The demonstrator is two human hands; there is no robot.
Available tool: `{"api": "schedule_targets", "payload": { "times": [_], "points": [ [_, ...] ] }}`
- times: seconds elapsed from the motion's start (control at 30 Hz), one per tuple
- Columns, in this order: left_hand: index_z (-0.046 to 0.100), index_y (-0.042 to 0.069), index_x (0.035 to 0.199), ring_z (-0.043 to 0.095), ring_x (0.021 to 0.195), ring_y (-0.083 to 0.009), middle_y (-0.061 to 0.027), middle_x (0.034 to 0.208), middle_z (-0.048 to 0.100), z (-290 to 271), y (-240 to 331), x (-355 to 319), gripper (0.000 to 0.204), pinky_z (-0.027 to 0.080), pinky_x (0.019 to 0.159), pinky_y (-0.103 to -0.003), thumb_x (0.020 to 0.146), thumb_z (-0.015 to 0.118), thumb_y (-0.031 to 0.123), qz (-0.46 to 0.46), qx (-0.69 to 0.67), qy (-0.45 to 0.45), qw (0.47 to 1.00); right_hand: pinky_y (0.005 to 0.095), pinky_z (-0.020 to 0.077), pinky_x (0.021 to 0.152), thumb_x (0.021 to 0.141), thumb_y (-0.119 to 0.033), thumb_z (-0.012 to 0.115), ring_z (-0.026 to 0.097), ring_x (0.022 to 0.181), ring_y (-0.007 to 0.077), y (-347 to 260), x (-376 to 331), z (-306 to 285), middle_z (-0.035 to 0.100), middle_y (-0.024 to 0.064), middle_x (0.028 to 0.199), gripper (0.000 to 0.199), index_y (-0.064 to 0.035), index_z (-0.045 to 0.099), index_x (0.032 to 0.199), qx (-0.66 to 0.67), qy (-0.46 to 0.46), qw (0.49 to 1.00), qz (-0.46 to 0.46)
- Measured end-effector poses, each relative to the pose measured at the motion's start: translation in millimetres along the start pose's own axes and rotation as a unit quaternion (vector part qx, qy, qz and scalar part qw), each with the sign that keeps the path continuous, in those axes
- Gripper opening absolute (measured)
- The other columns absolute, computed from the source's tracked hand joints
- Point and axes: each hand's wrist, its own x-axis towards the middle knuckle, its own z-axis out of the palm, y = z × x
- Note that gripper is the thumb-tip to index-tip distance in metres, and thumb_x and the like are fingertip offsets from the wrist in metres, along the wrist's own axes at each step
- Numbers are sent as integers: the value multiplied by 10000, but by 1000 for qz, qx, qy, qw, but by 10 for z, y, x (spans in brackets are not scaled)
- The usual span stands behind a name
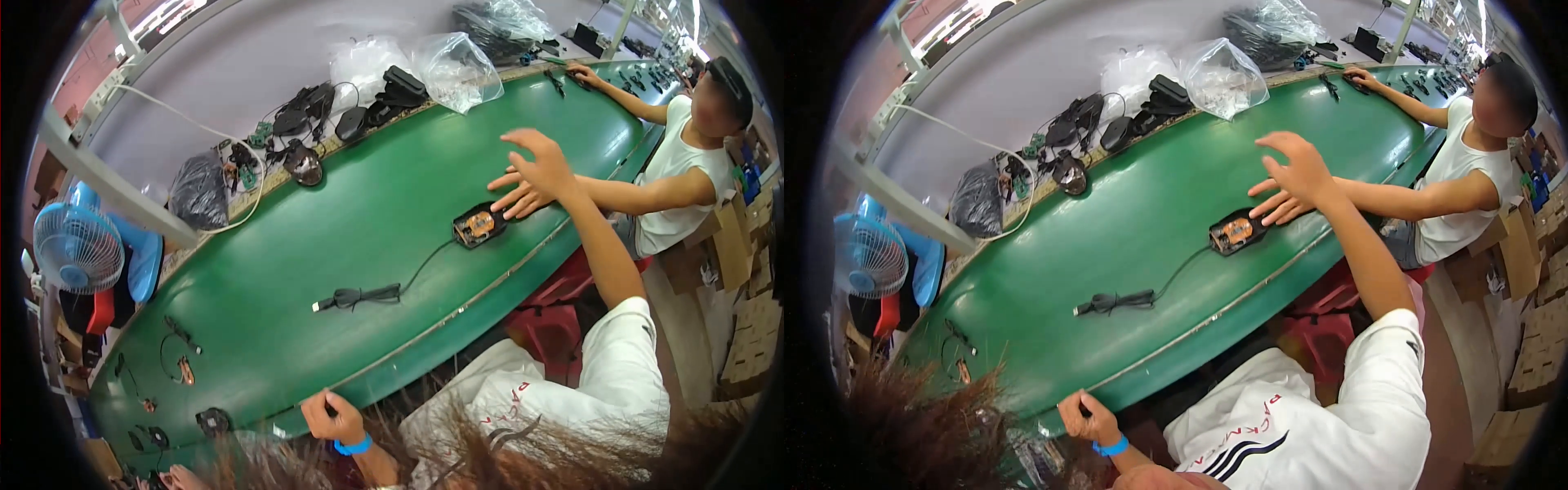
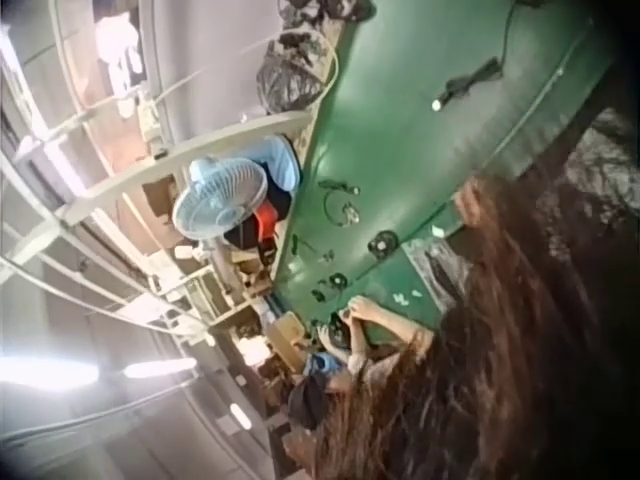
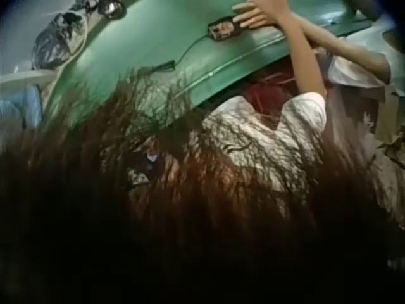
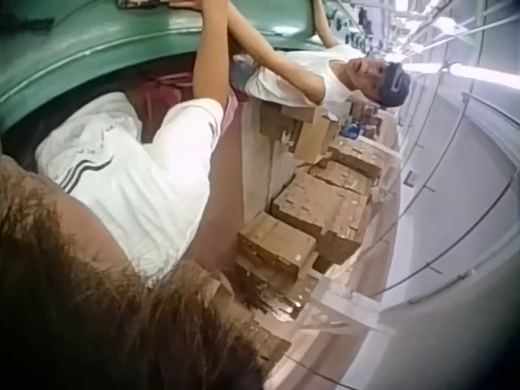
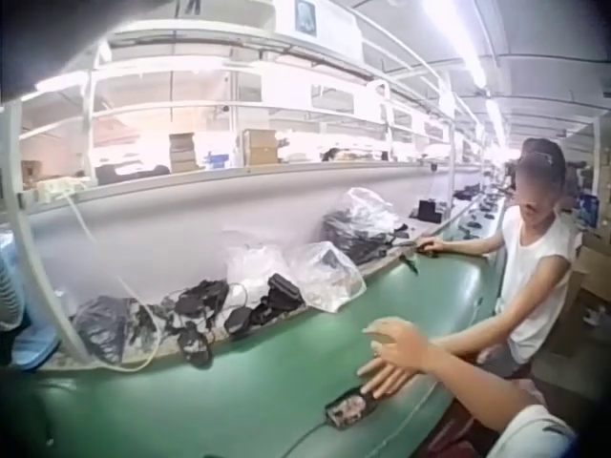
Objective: Assemble computer mice by placing internal components and closing the shell on a production line.
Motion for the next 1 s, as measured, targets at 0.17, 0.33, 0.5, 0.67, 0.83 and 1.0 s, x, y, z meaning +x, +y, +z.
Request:
{"api": "schedule_targets", "payload": {
  "times": [0.17, 0.33, 0.5, 0.67, 0.83, 1.0],
  "points": [
    [646, -4, 822, 561, 663, -288, -135, 768, 601, 236, -22, 37, 53, 425, 564, -388, 834, 611, 35, 33, -62, 35, 997, 326, 545, 778, 847, -58, 646, 689, 895, 243, -534, -844, -187, 694, 143, 997, 259, -25, 690, 1100, 159, 30, 982, 100],
    [640, -1, 803, 553, 670, -318, -134, 746, 598, 148, -70, 64, 53, 437, 587, -401, 830, 615, 37, 53, -37, 18, 998, 337, 527, 667, 841, -54, 650, 677, 765, 215, -691, -1381, 225, 692, 134, 902, 205, -23, 703, 1037, 118, 83, 979, 142],
    [657, 40, 787, 575, 740, -344, -133, 771, 620, 115, 43, 96, 36, 465, 674, -434, 807, 628, 45, 46, -2, 21, 999, 376, 499, 614, 846, -105, 662, 632, 656, 240, -770, -1379, 477, 672, 115, 819, 152, -45, 708, 978, 67, 58, 981, 175],
    [668, 69, 792, 602, 838, -316, -91, 842, 648, 185, 190, 116, 23, 470, 748, -422, 790, 649, 83, 43, 40, 7, 998, 395, 482, 598, 858, -173, 669, 602, 626, 272, -822, -1401, 416, 627, 95, 733, 163, -59, 703, 970, -11, 13, 988, 156],
    [667, 103, 785, 616, 903, -279, -40, 891, 657, 174, 177, 104, 31, 456, 803, -417, 759, 672, 120, 67, 60, 13, 996, 414, 452, 570, 860, -183, 674, 577, 601, 273, -908, -1354, 375, 581, 85, 682, 146, -60, 686, 936, -12, -17, 983, 181],
    [677, 98, 794, 619, 909, -283, -45, 892, 661, 205, 145, 38, 39, 461, 811, -415, 761, 662, 109, 40, 59, 3, 997, 422, 422, 560, 857, -180, 683, 566, 618, 257, -865, -1395, 384, 549, 67, 647, 118, -68, 659, 884, -14, -6, 984, 179]
  ]
}}
